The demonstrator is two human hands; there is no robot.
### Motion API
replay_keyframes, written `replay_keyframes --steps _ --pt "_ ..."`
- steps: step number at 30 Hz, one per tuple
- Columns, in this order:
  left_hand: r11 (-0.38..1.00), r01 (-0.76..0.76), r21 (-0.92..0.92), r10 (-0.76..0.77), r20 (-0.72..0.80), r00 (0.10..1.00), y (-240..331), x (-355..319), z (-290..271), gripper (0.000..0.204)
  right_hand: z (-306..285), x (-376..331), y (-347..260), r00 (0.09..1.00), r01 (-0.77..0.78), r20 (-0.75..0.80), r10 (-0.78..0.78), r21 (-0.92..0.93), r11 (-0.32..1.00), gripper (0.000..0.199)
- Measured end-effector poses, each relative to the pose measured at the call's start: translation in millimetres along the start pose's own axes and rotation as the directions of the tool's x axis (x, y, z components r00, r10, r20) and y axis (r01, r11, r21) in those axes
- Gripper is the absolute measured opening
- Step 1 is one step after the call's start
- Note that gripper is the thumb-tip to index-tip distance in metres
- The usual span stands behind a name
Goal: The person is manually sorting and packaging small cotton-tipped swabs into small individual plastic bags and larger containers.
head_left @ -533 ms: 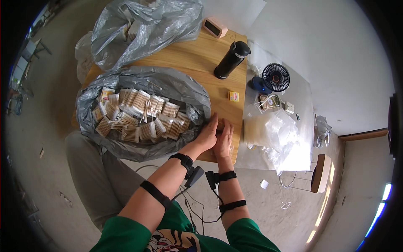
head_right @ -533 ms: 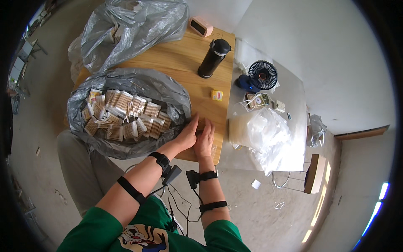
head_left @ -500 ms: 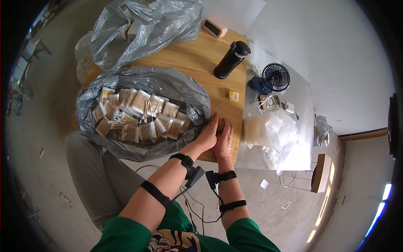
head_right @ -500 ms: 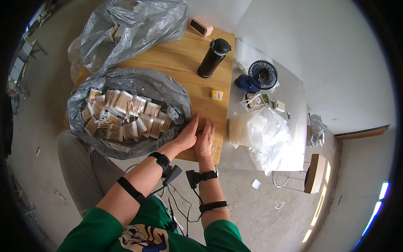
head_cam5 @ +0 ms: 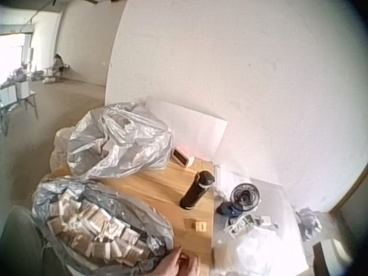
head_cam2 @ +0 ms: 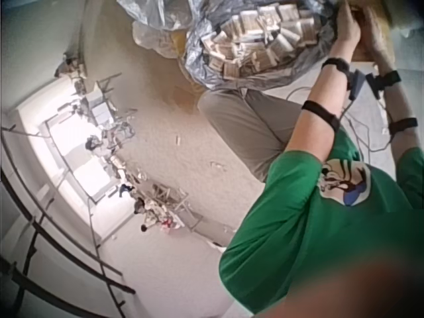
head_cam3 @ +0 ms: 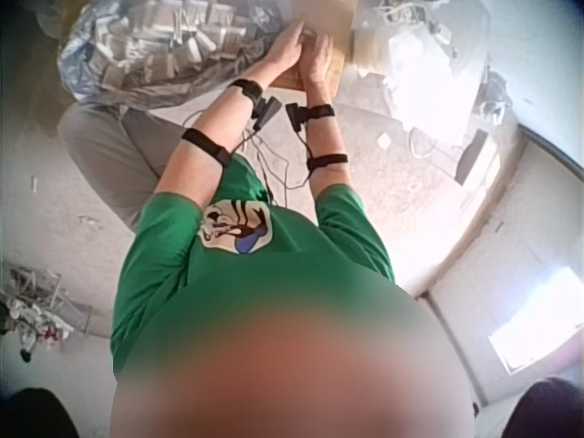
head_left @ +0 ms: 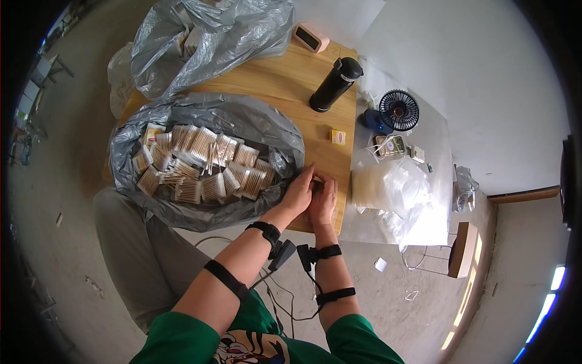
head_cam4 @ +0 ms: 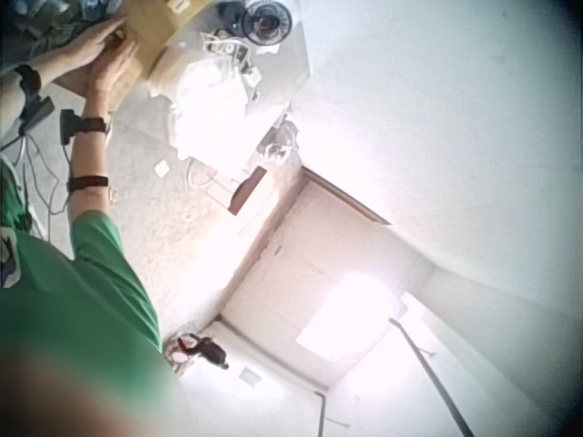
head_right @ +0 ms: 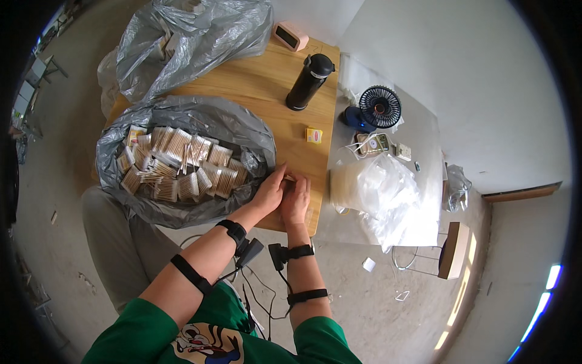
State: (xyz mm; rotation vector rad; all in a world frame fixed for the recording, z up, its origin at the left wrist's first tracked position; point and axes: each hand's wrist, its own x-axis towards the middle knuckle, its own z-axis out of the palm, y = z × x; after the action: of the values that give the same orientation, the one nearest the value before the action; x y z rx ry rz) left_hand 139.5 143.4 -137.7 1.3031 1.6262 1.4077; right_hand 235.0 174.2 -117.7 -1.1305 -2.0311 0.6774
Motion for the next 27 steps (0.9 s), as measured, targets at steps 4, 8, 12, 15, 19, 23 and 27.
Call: replay_keyframes --steps 4,8,12,15,19,23,27 --pt "0.999 0.036 0.024 -0.037 0.027 0.999 4 -1 5 0.059 0 0 3 1.0 0.01 0.0 -0.01 -0.03 0.999 0.038" --pt "0.997 0.041 0.063 -0.044 0.044 0.998 7 -1 5 0.061 2 -3 6 0.999 -0.001 -0.049 -0.001 -0.038 0.999 0.042" --pt "0.993 0.044 0.109 -0.056 0.117 0.992 8 0 3 0.064 2 -2 1 0.999 -0.012 -0.036 0.011 -0.026 1.0 0.042" --pt "0.992 0.042 0.118 -0.058 0.137 0.989 9 0 4 0.065 3 -2 3 0.997 0.052 -0.053 -0.056 -0.084 0.995 0.04" --pt "0.995 -0.072 0.075 0.069 0.05 0.996 5 3 -1 0.055 9 -1 4 0.998 0.023 -0.053 -0.026 -0.056 0.998 0.034" --pt "1.0 -0.018 -0.018 0.019 0.04 0.999 16 5 -6 0.043 1 5 2 0.998 -0.017 -0.061 0.017 -0.005 1.0 0.028" --pt "0.984 0.086 0.159 -0.084 -0.017 0.996 30 11 -12 0.022 -23 14 -3 0.98 -0.161 0.16 0.119 0.282 0.946 0.029"
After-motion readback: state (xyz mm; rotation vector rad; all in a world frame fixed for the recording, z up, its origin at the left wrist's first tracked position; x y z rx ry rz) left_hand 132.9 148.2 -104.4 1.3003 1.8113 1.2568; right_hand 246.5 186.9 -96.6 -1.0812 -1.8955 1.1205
